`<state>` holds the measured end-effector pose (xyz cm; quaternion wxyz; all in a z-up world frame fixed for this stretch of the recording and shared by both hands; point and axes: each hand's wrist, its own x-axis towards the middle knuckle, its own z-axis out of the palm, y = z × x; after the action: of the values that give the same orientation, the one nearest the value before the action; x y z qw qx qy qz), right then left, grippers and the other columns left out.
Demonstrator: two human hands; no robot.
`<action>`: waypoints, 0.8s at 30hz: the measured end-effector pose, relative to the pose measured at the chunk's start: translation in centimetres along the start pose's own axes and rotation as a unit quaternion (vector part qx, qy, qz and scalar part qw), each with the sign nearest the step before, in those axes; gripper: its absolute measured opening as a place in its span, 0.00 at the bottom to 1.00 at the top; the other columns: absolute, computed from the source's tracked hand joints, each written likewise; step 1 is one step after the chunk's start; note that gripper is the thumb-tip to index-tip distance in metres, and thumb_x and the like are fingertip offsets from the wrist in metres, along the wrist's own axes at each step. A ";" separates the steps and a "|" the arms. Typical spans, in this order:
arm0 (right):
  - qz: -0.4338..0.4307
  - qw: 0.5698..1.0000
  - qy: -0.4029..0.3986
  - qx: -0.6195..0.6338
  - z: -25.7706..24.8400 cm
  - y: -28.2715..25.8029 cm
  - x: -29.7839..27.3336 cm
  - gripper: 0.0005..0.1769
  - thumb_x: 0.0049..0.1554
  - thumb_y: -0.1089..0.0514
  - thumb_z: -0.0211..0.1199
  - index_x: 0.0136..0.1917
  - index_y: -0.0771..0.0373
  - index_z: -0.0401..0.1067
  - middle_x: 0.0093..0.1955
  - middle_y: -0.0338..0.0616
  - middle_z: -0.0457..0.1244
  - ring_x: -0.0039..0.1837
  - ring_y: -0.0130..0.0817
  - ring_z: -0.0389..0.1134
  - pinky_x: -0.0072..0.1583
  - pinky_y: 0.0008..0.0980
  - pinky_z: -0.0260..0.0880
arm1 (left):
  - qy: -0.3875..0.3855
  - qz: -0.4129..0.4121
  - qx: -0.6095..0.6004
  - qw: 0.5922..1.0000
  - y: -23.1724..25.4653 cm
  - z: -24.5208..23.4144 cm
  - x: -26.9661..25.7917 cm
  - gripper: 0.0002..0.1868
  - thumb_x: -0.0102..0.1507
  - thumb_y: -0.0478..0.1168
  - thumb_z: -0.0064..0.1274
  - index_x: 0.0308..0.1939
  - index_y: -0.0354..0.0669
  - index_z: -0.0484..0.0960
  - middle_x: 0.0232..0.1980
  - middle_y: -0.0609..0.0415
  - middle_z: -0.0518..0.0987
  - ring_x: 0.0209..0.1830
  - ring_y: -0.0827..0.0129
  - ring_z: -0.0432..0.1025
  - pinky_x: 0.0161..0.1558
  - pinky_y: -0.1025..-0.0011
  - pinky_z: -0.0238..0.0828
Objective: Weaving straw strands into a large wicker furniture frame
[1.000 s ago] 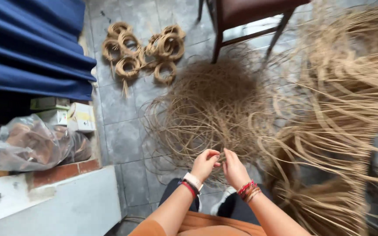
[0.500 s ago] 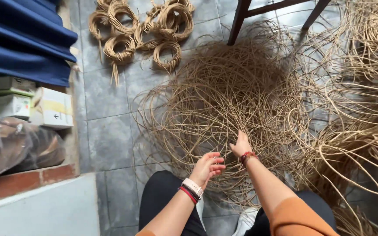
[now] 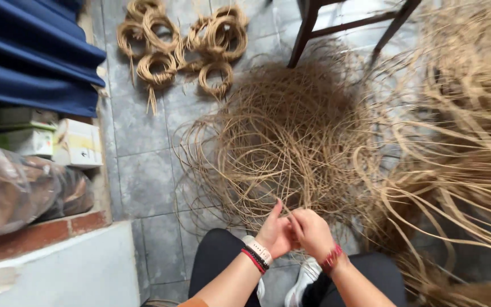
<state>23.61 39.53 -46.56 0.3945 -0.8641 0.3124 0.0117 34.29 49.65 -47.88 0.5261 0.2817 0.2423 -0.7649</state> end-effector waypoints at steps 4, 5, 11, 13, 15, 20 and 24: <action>-0.118 0.992 0.030 -0.020 -10.2 -8.0 -6.8 0.12 0.63 0.53 0.55 0.38 0.57 0.67 0.42 0.42 0.65 0.46 0.43 0.66 0.51 0.40 0.67 | -0.007 0.100 -0.093 0.991 0.6 9.7 -6.7 0.33 0.61 0.66 0.54 0.54 0.43 0.77 0.46 0.48 0.81 0.44 0.57 0.78 0.42 0.61 0.74; -0.103 0.995 0.014 -0.012 -12.4 -9.7 -8.0 0.11 0.62 0.52 0.56 0.41 0.57 0.70 0.49 0.41 0.68 0.50 0.43 0.70 0.52 0.38 0.70 | -0.008 0.126 -0.120 0.985 1.2 12.0 -8.3 0.23 0.66 0.56 0.56 0.54 0.44 0.75 0.46 0.44 0.81 0.54 0.49 0.78 0.55 0.49 0.76; -0.088 0.994 0.050 0.047 -22.8 -16.3 -15.5 0.19 0.64 0.53 0.51 0.33 0.58 0.68 0.35 0.38 0.56 0.41 0.36 0.61 0.46 0.34 0.62 | 0.123 0.234 -0.205 0.942 4.1 12.6 -9.9 0.06 0.69 0.29 0.42 0.38 0.44 0.68 0.28 0.54 0.73 0.18 0.77 0.57 0.21 0.79 0.54; -0.059 0.987 0.109 0.102 -25.7 -18.9 -16.5 0.17 0.63 0.55 0.53 0.35 0.59 0.73 0.36 0.38 0.61 0.42 0.33 0.65 0.47 0.32 0.64 | 0.133 0.236 -0.148 0.951 4.2 20.6 -17.9 0.08 0.70 0.33 0.41 0.52 0.38 0.71 0.24 0.59 0.67 0.16 0.79 0.53 0.20 0.80 0.49; -0.031 0.973 0.168 0.158 -27.8 -21.4 -16.2 0.15 0.62 0.57 0.55 0.37 0.60 0.77 0.37 0.39 0.67 0.42 0.31 0.68 0.49 0.30 0.66 | 0.142 0.240 -0.090 0.956 3.5 25.4 -22.9 0.21 0.72 0.36 0.39 0.67 0.31 0.74 0.20 0.64 0.61 0.13 0.81 0.49 0.19 0.81 0.45; 0.135 0.788 0.246 0.548 -28.9 -20.4 -13.3 0.33 0.57 0.77 0.48 0.73 0.60 0.54 0.72 0.46 0.53 0.64 0.42 0.67 0.57 0.26 0.74 | 0.075 0.379 0.221 0.895 -3.4 27.5 -25.0 0.20 0.76 0.45 0.31 0.55 0.40 0.79 0.18 0.60 0.60 0.12 0.79 0.57 0.14 0.84 0.54; 0.232 0.747 0.079 0.618 -28.8 -15.3 -11.9 0.31 0.54 0.80 0.49 0.69 0.65 0.64 0.51 0.48 0.64 0.44 0.34 0.74 0.39 0.20 0.76 | 0.081 0.467 0.327 0.818 -6.7 28.6 -27.5 0.17 0.76 0.42 0.36 0.50 0.41 0.82 0.18 0.55 0.68 0.13 0.70 0.66 0.16 0.79 0.60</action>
<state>15.86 33.55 -13.25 0.8013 -0.3305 0.4720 -0.1614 30.88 51.11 -7.80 0.6757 0.5774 -0.1407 -0.4361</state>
